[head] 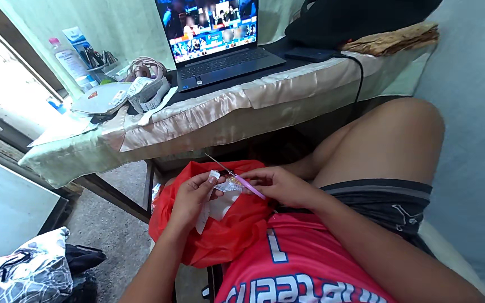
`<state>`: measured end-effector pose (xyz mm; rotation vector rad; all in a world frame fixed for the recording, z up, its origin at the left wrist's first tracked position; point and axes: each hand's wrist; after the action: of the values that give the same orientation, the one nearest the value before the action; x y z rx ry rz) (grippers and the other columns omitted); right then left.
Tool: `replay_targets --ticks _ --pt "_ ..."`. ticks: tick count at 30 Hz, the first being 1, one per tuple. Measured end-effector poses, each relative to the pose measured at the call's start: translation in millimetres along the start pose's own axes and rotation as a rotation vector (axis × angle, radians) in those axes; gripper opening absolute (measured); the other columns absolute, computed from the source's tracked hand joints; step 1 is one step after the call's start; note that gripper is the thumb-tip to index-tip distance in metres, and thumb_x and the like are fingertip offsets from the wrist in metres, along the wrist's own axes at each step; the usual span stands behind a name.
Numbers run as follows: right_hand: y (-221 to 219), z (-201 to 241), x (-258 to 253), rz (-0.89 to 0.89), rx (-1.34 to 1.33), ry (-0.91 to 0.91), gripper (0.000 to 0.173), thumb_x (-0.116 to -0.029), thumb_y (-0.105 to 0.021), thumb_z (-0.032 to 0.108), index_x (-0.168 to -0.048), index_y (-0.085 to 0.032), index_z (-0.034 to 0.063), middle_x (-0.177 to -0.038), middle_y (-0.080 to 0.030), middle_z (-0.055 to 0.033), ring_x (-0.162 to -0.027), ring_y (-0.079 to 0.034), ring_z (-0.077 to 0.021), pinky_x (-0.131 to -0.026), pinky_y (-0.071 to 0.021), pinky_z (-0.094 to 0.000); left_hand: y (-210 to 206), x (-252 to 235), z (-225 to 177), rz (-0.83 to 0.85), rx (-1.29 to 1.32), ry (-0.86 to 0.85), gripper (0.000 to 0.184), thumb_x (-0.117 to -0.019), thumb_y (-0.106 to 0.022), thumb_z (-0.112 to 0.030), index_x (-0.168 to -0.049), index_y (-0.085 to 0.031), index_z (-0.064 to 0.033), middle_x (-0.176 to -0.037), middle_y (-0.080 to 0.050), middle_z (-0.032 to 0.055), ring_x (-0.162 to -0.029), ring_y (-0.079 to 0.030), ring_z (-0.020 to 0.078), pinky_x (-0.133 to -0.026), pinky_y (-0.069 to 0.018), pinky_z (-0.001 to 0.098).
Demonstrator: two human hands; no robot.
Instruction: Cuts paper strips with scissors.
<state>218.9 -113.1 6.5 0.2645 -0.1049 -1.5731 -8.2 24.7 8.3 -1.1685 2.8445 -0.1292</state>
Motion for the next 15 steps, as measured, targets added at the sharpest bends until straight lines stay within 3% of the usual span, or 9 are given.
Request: replay_targets --ticks 4,10,15 --pt "5.3 2.5 2.6 0.012 0.035 -0.005 0.043 -0.0962 -0.071 0.016 -0.138 -0.062 0.0076 -0.121 -0.071 -0.0055 -0.104 -0.07 -0.0123 -0.092 -0.0592 -0.0278 0.5 0.0 0.6 -0.007 0.009 -0.012 0.024 -0.1051 -0.056 -0.01 -0.118 -0.067 0.007 -0.106 -0.075 0.017 -0.085 -0.074 0.0222 -0.08 -0.0627 0.0358" --pt "4.1 -0.3 3.1 0.014 0.159 0.035 0.049 -0.0946 -0.072 0.022 -0.141 -0.061 0.0109 -0.126 -0.069 -0.0035 -0.109 -0.067 -0.0099 -0.094 -0.0579 -0.0284 0.7 -1.5 2.6 -0.057 0.004 -0.015 0.026 -0.1075 -0.052 -0.014 -0.116 -0.068 0.0047 -0.108 -0.074 0.0169 -0.087 -0.074 0.0238 -0.08 -0.0628 0.038" --pt "1.9 -2.2 1.6 -0.002 0.244 0.049 0.049 -0.0943 -0.074 0.025 -0.14 -0.062 0.0127 -0.127 -0.068 -0.0011 -0.114 -0.065 -0.0068 -0.098 -0.055 -0.0269 0.4 -1.5 2.7 -0.074 0.051 0.001 0.022 -0.1063 -0.054 -0.011 -0.111 -0.068 0.0049 -0.101 -0.074 0.0166 -0.085 -0.073 0.0231 -0.079 -0.0629 0.0386"
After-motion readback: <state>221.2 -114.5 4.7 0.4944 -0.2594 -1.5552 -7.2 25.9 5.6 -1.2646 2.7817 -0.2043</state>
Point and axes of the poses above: each hand's wrist, its own x-axis away from the middle knuckle, its own y-axis out of the back of the hand, z = x × y
